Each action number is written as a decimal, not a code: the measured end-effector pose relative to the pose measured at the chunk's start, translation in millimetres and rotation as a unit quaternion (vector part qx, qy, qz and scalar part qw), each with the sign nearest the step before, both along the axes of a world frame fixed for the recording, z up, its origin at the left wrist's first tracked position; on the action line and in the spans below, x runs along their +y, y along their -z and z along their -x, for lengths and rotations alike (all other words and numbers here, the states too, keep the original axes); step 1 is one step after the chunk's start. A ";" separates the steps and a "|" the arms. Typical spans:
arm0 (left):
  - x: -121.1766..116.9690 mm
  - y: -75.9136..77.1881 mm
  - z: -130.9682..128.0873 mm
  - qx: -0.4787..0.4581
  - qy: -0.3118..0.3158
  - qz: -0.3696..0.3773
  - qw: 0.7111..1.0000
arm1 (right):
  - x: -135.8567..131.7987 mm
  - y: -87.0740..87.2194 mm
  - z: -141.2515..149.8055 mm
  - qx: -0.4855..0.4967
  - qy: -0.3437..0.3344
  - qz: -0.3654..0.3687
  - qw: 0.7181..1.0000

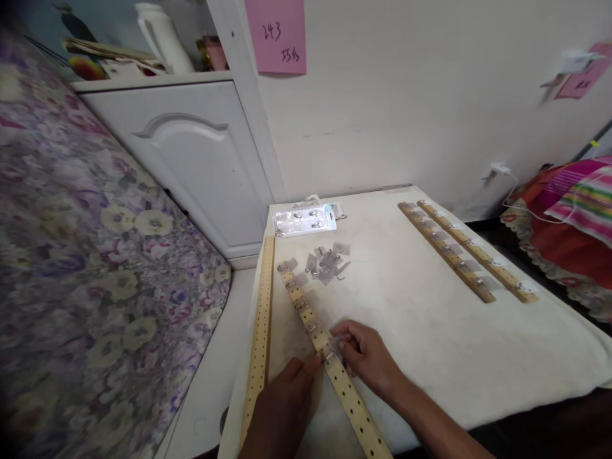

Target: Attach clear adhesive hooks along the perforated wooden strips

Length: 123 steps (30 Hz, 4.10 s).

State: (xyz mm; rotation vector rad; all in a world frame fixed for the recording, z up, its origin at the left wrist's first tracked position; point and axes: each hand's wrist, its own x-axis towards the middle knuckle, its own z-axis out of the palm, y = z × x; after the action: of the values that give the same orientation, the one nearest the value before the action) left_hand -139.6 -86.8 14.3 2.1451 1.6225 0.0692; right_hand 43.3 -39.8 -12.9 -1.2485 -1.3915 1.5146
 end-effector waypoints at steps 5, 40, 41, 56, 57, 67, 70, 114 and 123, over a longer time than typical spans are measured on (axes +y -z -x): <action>-0.6 -4.7 -0.8 0.005 -0.004 -0.008 1.000 | -0.5 -1.1 0.1 -0.002 0.005 -0.002 1.000; 1.4 -1.1 -1.1 -0.053 -0.032 -0.024 0.998 | -0.3 0.9 0.3 -0.011 0.004 -0.008 1.000; 1.4 -1.1 -1.3 -0.054 -0.032 -0.023 0.998 | -0.4 0.5 0.4 -0.010 0.004 -0.007 1.000; 0.0 -4.4 -8.9 -0.103 -0.116 -0.009 0.988 | -1.0 2.2 0.2 -0.042 0.011 -0.016 0.999; 0.0 -3.2 -8.8 -0.101 -0.114 -0.008 0.988 | -0.7 2.3 0.3 -0.044 0.012 -0.015 0.999; 2.2 -3.2 -3.1 -0.050 -0.028 -0.027 0.998 | 3.4 -0.2 3.7 -0.026 0.020 0.043 0.999; 2.5 -5.2 -2.0 -0.035 -0.022 -0.020 0.999 | 0.5 1.1 3.2 -0.028 0.035 0.027 0.999; 9.9 -1.5 20.5 -0.124 -0.062 -0.109 0.984 | -38.0 -8.7 23.6 -0.475 0.042 -0.245 0.844; 8.7 -10.1 16.7 -0.118 -0.073 -0.109 0.984 | -37.9 -7.3 26.4 -0.449 0.042 -0.239 0.860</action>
State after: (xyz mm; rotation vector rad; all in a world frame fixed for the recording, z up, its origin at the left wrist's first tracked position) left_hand -156.3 -78.1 24.4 2.0741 1.6918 0.5492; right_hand 16.9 -77.7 -5.6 -1.7180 -2.0759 0.3992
